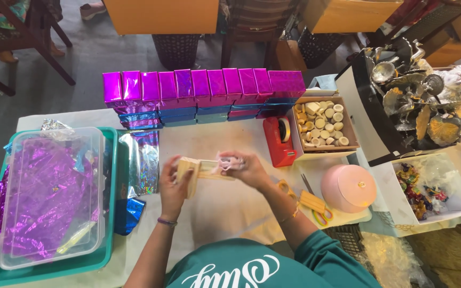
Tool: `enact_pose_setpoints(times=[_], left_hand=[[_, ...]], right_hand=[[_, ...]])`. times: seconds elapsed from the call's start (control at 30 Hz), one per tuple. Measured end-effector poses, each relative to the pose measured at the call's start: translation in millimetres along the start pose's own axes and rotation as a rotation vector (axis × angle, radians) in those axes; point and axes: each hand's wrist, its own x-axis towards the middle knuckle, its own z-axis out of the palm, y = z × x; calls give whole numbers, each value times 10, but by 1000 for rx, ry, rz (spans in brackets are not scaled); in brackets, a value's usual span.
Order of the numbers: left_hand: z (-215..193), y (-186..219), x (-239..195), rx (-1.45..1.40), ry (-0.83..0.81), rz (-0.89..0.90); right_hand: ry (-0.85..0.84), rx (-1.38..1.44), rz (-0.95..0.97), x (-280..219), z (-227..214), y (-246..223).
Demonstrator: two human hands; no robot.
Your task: The person wraps small wooden blocks in shiny purple foil, folding the edges and securing them with tape. They then wipe the wooden blocks with a cloth and place them on a sheet of foil.
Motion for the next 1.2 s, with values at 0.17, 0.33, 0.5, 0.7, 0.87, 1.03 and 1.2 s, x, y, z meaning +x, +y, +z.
enact_pose_setpoints(times=[0.17,0.33,0.5,0.7,0.87,1.03,1.2], left_hand=[[127,-171,-162,-93,388,-46],[355,290,-199,-990,-121,-464],[389,-248,-191,-1143,-24,-432],[575,103,-303,-873,-52,-513],[510,124,-195,-1011,-115,-549],[592,532,-182,-1065,-69,-404],[716,513,-288,-1023,-84,-461]], right_hand=[[201,-423,-467,-382,238,1],[-115,-528,-793,-678,411,9],[-271,-600,-367,-699,632,-122],[-21,-701,-319,-442,662,-21],[-86,-641,-376,-661,614,124],[-203,-640,-457,-539,548,-62],[-132,-549,-405,-338,488,-216]])
